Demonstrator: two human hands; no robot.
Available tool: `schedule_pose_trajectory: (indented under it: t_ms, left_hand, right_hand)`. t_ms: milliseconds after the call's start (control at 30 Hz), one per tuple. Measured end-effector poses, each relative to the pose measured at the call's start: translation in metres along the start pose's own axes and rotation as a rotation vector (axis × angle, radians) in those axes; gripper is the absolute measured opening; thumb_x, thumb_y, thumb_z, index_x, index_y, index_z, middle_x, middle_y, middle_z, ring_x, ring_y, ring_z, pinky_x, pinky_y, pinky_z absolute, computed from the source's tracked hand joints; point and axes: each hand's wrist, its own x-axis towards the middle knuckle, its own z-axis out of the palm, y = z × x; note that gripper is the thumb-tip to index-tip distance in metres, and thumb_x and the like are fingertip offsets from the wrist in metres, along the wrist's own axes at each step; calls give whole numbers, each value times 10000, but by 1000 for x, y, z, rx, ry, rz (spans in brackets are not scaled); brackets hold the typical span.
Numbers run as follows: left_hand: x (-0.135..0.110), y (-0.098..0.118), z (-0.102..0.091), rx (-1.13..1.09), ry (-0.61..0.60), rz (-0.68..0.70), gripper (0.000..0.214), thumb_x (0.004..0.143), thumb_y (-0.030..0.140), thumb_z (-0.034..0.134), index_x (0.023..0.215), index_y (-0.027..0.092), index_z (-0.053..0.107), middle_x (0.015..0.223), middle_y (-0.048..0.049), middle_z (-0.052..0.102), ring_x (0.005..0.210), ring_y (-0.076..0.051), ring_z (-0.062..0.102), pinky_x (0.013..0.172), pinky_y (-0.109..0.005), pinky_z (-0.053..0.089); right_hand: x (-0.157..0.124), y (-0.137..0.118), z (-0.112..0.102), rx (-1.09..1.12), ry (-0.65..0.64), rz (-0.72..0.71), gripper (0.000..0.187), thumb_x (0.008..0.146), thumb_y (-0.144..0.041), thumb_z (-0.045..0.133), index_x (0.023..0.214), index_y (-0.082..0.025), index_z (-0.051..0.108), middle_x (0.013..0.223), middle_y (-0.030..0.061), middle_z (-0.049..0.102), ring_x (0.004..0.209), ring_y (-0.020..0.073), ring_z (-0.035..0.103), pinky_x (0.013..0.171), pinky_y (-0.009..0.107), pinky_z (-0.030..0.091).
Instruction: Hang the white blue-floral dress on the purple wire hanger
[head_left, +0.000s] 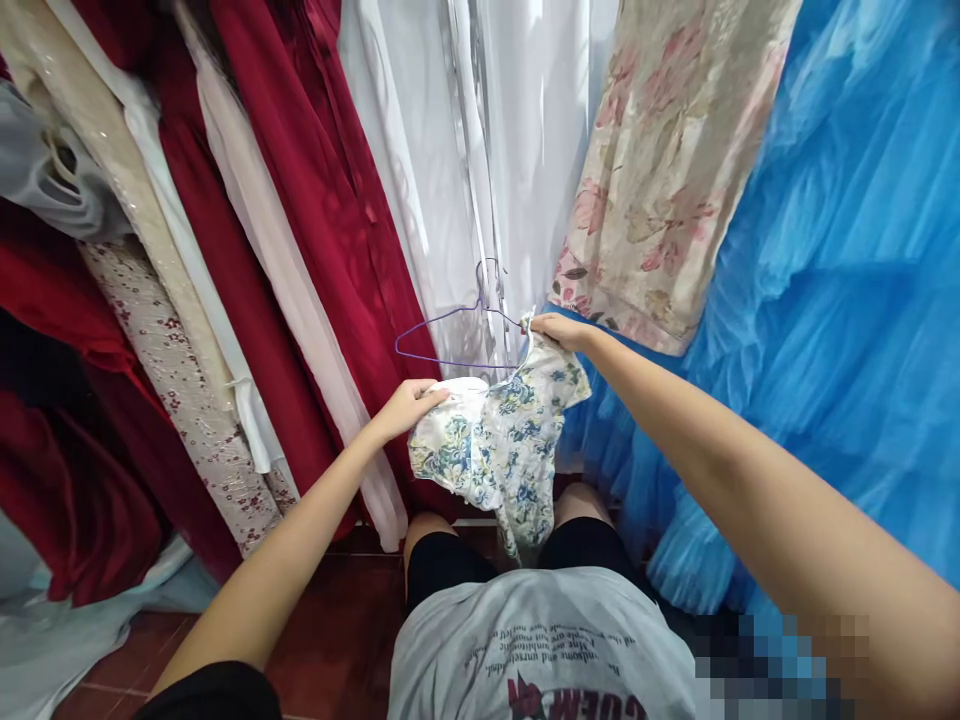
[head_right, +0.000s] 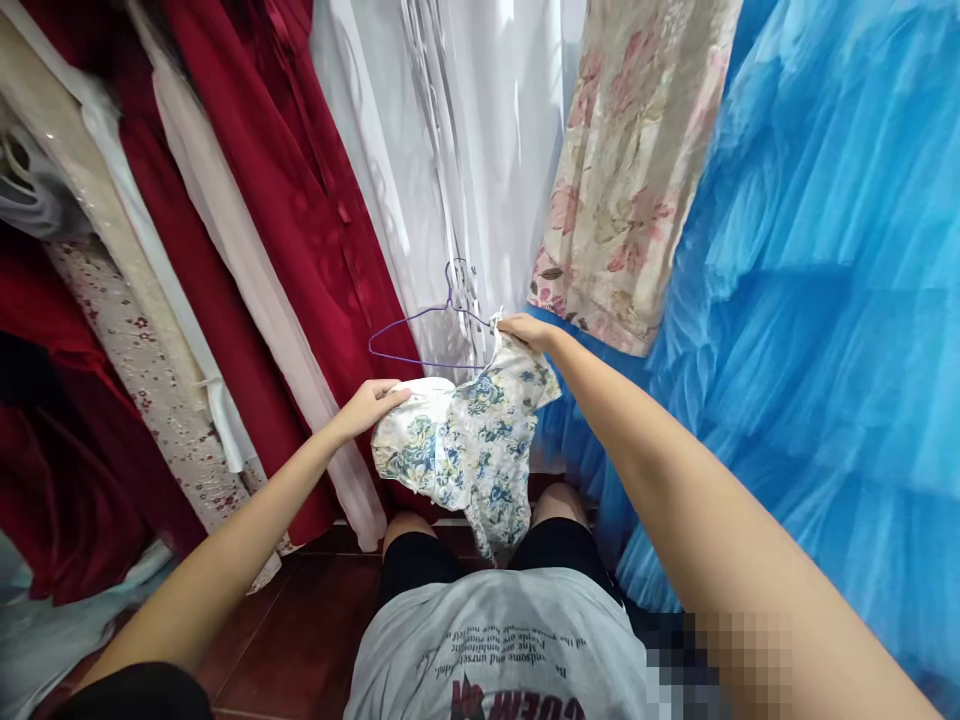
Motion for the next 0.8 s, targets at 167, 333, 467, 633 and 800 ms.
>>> schedule_pose_trajectory:
  t_ms: [167,333,467,633,800]
  left_hand:
    - [1,-48,-33,371,-139,-167,302,803,447,647,655,184,650,647,6,608,649,-164,553,628,-255,416]
    - [32,-64,-62,620,101,-276,177,863,288,570,727,215,656,748,-46,676,790,-230,625,755,-318,444]
    - [71,-48,-78,760,343,-264,258,952,270,435,1044,215,669,1113,-158,683,1081,-326,613,918,-430,440]
    - [87,-36,-87,809,436,-237,294,971,286,405,1120,211,648,1184,-172,656,1120,-337,612,941,-448,459]
    - [68,-41,-114,823,469,-234,277,965,287,409,1112,213,632,1152,-167,659,1148,-340,599,977,-469,454]
  right_hand:
    - [-6,-7,-30,37,-14,20,264,800,-260,742,625,-195,555,505,-28,534,448,111,458,452,225,394]
    - [-5,-16,-37,94,-34,39,178,791,-198,771,698,-184,620,649,16,685,581,144,607,585,224,498]
    - [-8,-16,-31,139,-108,93,84,834,-190,717,776,-181,657,758,62,756,687,194,694,659,258,553]
    - [-15,-11,-23,208,-213,143,87,905,-229,618,880,-172,679,799,80,779,718,219,727,695,298,590]
    - [-17,-12,-17,251,-231,159,105,914,-215,601,944,-166,688,791,68,784,692,208,725,691,285,588]
